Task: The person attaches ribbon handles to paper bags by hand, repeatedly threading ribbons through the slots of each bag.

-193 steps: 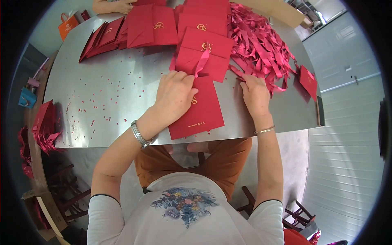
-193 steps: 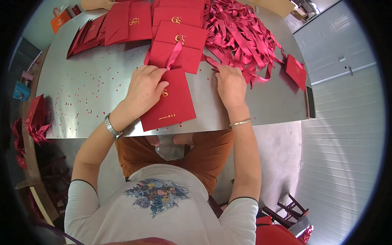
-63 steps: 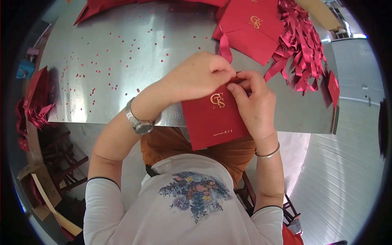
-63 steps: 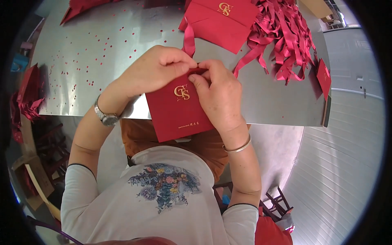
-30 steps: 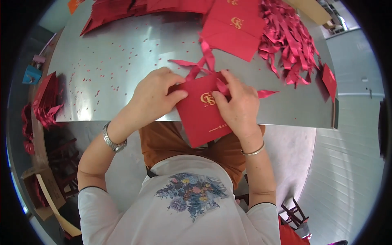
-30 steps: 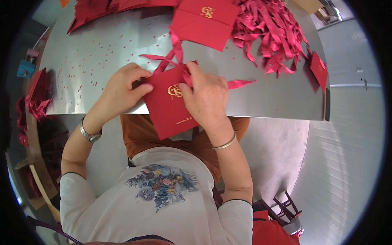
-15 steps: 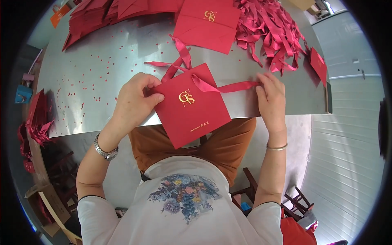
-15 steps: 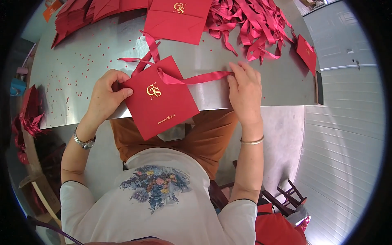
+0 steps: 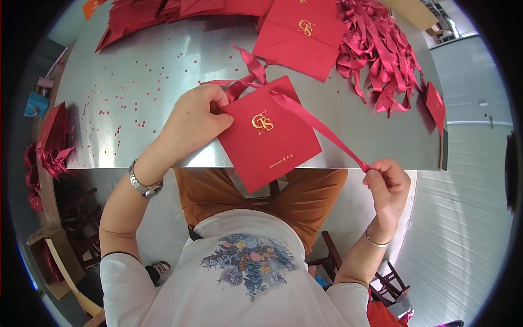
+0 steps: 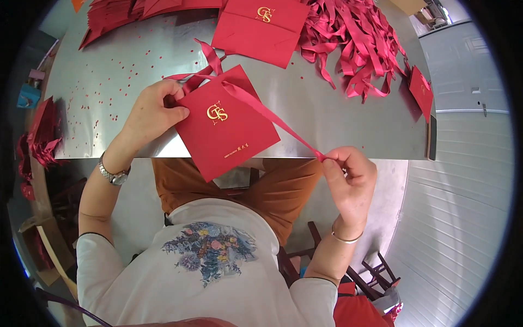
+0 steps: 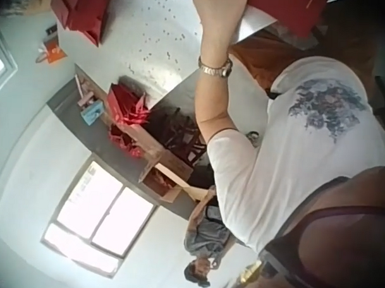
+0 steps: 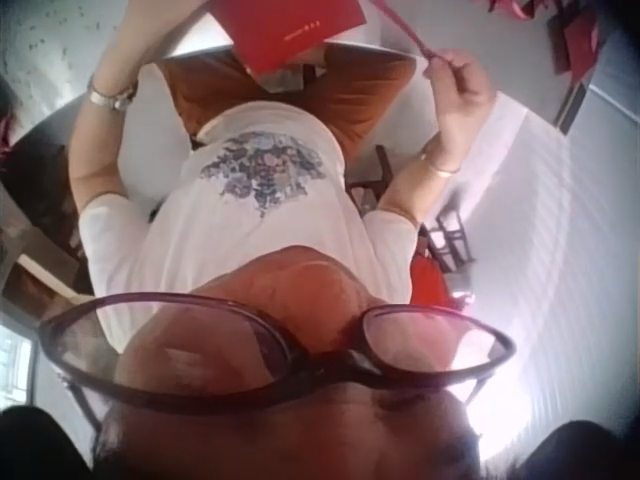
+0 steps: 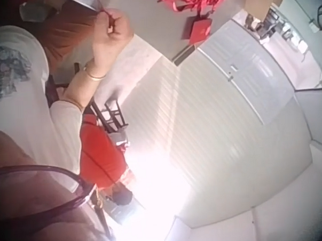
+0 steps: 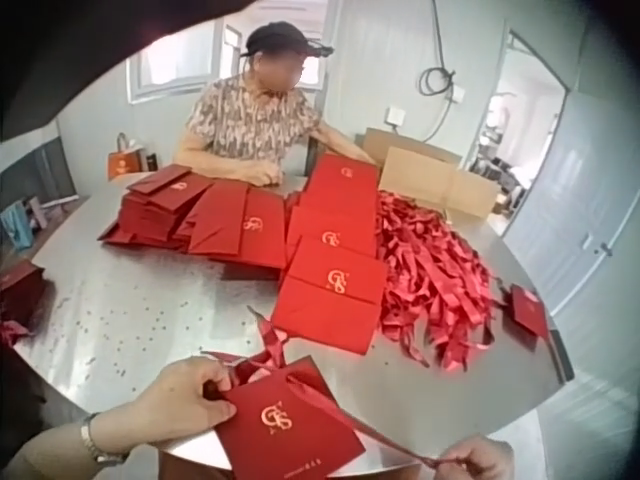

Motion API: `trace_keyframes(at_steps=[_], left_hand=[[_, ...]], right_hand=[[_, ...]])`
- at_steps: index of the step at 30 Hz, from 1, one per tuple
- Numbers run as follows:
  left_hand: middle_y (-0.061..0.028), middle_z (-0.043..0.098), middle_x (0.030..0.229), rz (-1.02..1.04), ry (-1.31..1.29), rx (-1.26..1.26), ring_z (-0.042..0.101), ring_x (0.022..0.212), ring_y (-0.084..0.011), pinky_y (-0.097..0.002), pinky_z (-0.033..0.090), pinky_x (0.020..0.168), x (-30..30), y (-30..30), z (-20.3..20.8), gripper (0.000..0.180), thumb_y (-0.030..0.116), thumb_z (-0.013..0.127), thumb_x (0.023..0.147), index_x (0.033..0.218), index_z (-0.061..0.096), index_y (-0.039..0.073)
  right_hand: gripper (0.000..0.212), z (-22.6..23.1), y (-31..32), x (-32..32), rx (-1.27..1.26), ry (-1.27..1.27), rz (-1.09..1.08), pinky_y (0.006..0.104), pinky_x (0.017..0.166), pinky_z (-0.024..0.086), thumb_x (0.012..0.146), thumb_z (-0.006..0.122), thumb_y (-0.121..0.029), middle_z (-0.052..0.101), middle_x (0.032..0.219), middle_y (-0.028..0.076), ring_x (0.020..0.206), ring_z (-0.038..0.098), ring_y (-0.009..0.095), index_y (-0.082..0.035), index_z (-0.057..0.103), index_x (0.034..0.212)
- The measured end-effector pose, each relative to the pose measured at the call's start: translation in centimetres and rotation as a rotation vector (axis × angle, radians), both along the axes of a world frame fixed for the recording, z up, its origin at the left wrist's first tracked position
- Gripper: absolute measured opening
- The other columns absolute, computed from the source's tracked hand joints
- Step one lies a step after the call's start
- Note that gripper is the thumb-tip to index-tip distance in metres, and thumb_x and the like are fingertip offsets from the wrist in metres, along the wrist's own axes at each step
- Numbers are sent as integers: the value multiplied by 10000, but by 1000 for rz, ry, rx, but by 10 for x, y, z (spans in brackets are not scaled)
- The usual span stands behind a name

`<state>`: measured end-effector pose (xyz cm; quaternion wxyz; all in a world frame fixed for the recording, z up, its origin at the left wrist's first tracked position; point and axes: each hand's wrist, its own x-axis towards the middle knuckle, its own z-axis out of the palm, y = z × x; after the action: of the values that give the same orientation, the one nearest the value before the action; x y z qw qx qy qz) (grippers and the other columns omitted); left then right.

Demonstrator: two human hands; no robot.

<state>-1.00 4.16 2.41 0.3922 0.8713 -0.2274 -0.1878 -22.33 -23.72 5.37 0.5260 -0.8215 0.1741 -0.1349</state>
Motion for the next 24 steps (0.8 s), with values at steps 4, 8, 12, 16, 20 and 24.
trace_keyframes(at_steps=[4,8,12,16,20,24], left_hand=[[-136,627,851,14,-8,-19,613,769,-240,-344,490,710,2,1,2,169,59,662,732,839,566,-30],[-128,623,829,14,37,-37,605,759,-224,-338,487,702,6,2,2,182,62,672,731,851,573,-33],[-130,623,828,27,93,-41,601,758,-215,-333,486,705,9,7,-2,204,76,690,746,886,595,-39],[-40,578,792,0,-30,-129,531,714,-127,-277,470,669,7,12,-11,197,41,702,763,917,604,-34],[-48,589,807,1,150,-124,546,709,-123,-281,479,646,8,9,-3,223,41,708,769,951,610,-41],[-114,642,803,-42,221,-117,593,608,-167,-319,491,547,15,12,-3,240,97,700,780,952,622,-50]], right_hand=[[200,-2,19,-12,315,-73,-81,184,544,446,873,544,38,615,723,20,597,581,67,24,650,1042],[218,-20,16,-23,480,-100,168,232,642,525,897,511,-2,690,879,119,679,647,125,46,647,1061],[357,-10,44,-12,615,-174,340,336,811,542,817,484,101,692,1032,184,921,690,244,87,611,1151],[468,8,63,-5,621,-120,336,358,848,543,708,515,217,686,1071,200,1079,655,291,86,618,1145],[262,11,65,7,372,-151,318,323,813,523,748,719,41,696,1014,172,1043,656,281,34,698,1009],[220,28,85,40,-337,-317,420,341,735,506,734,760,-83,682,907,137,892,649,270,-44,712,946]])
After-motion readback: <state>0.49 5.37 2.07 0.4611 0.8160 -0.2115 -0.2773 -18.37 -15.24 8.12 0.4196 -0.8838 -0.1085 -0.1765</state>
